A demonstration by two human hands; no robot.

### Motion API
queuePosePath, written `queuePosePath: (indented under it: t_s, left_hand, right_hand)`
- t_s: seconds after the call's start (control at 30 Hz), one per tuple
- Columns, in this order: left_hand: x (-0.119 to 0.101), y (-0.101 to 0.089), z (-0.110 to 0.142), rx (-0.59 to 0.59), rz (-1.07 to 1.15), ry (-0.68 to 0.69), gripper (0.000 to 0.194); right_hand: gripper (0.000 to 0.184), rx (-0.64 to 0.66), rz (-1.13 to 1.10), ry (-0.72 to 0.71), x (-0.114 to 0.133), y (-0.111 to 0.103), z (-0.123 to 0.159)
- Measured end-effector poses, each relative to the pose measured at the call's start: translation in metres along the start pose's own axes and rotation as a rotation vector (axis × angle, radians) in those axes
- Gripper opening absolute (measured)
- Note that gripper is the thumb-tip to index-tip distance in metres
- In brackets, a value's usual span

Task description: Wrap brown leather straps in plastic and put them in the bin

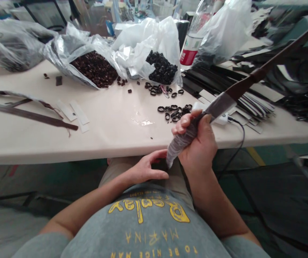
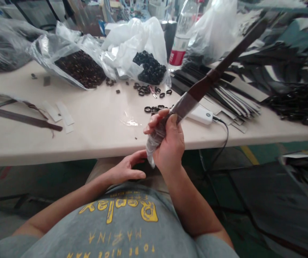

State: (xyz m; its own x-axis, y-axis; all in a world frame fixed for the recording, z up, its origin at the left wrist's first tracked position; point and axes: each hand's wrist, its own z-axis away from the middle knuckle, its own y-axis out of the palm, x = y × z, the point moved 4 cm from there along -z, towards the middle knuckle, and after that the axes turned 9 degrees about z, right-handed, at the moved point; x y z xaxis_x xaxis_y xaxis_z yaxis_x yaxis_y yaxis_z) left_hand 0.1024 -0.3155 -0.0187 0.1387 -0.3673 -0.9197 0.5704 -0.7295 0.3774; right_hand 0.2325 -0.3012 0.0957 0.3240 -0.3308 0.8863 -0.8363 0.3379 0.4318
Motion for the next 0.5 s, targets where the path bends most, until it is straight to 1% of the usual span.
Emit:
queuePosePath:
  t_s: [0.07,0.13,0.2,0.23,0.37,0.5]
  left_hand:
    - [0.004,0.001,-0.005,-0.01,-0.066,-0.025,0.069]
    - [0.009,0.001,-0.007,0.011,-0.082,-0.097,0.054]
    - [0.015,-0.003,-0.006,0.037,-0.048,-0.194,0.039]
    - [0.017,-0.006,-0.004,0.042,-0.007,-0.233,0.035]
    - [0.015,-0.024,0.009,0.006,0.235,-0.295,0.044]
    - [0.008,-0.038,0.023,-0.057,0.358,-0.314,0.042]
  right_hand:
    - [0.023,0.022,-0.028,0.002,0.003,-0.007,-0.003]
    - [0.024,0.028,-0.013,-0.008,0.007,-0.016,-0.006]
    - [0.025,-0.015,0.02,-0.021,0.01,-0.028,-0.011]
    - [0.025,-0.051,0.025,-0.031,0.012,-0.035,-0.014]
    - [0.024,-0.176,-0.071,-0.075,0.01,-0.066,-0.026]
    - [0.025,-0.289,-0.174,-0.039,-0.004,-0.092,-0.031]
